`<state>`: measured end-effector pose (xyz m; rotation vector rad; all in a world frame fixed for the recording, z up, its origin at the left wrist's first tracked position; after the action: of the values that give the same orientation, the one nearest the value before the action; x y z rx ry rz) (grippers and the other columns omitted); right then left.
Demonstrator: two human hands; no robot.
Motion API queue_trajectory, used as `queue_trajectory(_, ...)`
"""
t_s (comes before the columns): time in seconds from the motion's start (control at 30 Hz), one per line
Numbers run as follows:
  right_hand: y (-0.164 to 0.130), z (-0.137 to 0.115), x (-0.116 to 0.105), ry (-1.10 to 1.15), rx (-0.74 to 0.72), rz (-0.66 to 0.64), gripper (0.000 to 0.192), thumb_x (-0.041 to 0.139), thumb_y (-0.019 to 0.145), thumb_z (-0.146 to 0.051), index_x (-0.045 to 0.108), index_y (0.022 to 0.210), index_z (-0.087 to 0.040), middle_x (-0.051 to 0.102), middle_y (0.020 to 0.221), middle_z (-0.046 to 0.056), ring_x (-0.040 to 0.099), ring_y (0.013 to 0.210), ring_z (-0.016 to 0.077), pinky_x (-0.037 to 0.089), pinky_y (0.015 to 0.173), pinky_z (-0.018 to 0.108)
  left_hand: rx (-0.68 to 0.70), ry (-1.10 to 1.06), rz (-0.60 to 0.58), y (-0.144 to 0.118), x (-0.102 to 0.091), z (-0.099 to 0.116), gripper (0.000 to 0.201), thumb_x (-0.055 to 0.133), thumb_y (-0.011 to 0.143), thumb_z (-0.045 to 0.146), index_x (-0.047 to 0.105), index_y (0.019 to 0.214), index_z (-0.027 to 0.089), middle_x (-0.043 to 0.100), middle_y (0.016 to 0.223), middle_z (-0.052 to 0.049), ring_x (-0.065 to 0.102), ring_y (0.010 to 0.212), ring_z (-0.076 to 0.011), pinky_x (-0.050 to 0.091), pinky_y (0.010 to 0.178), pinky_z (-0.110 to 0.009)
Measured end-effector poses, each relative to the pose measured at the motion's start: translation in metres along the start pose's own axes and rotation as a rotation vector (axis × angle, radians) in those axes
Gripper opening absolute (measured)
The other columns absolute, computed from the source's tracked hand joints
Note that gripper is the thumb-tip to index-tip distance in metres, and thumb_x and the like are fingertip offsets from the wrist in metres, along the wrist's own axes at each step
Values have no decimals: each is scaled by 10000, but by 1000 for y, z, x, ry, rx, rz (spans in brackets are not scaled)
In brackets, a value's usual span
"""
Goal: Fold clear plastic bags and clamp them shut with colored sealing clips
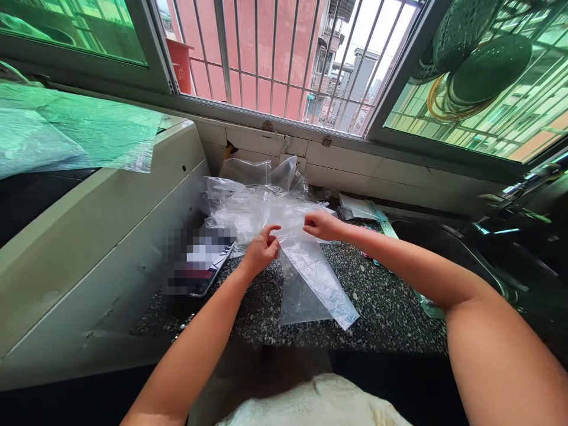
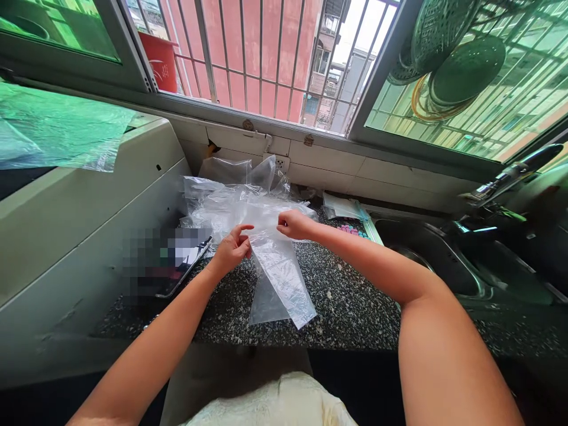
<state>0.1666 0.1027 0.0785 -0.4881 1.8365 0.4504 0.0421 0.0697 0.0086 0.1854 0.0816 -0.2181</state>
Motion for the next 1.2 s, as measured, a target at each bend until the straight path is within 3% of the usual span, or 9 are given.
queue_trajectory(0.2,-4,2,1,-36,9,4,119,525,704,-93,551,597,-137,509,572,-19,381,537,74,277,546,205,-27,-55,-13,2,3,-9,246,457,735,314,553,880,140,513,449,51,487,427,-104,376,470,-222)
queue_trajectory(0.37,-5,-3,5,-61,-24,4,117,519,706,-96,560,604,-134,532,587,-2,383,544,83,283,549,214,10,-71,-42,1,6,-1,292,534,714,450,531,726,158,532,493,33,485,434,-95,367,455,-216)
queue_trajectory(0.5,-5,-4,6,-61,-29,2,121,517,711,-94,564,607,-132,535,582,1,387,538,84,285,545,216,-1,-56,-38,1,5,0,379,480,734,533,501,640,166,493,451,30,453,423,-95,342,441,-216)
queue_trajectory(0.73,-7,-7,5,-20,-39,25,116,533,719,-106,555,609,-139,534,586,0,404,554,89,294,561,226,23,84,23,3,1,-6,273,573,684,406,498,588,161,464,490,46,405,471,-82,311,475,-213)
queue_trajectory(0.9,-12,3,-2,281,-14,122,51,573,717,-188,551,740,-147,483,588,-40,410,546,78,324,550,221,25,37,54,5,-2,-9,262,538,701,385,493,573,162,441,486,45,376,468,-77,288,470,-212)
queue_trajectory(1.0,-17,14,3,579,46,115,269,621,686,-336,544,857,-143,447,584,-62,395,528,75,326,519,220,23,-20,81,4,-5,-6,270,544,690,396,486,568,162,429,481,47,351,451,-69,271,449,-209)
queue_trajectory(1.1,-24,19,16,710,94,39,341,617,653,-476,531,697,-148,412,569,-61,363,523,67,294,503,223,18,-55,78,4,-5,-3,285,557,679,409,481,563,161,430,475,46,344,445,-65,267,439,-206)
queue_trajectory(1.2,-32,24,23,730,141,61,392,599,633,-528,493,588,-154,384,544,-60,335,518,63,266,502,226,17,-57,56,3,-3,-1,305,572,670,425,482,552,159,420,465,48,339,440,-61,263,433,-204)
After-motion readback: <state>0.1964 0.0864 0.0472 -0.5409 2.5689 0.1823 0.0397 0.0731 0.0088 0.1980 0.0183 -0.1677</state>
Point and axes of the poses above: each hand's wrist, its own y-axis towards the middle knuckle, its own x-axis out of the palm, z = x × y, the point moved 9 cm from there along y, towards the middle knuckle
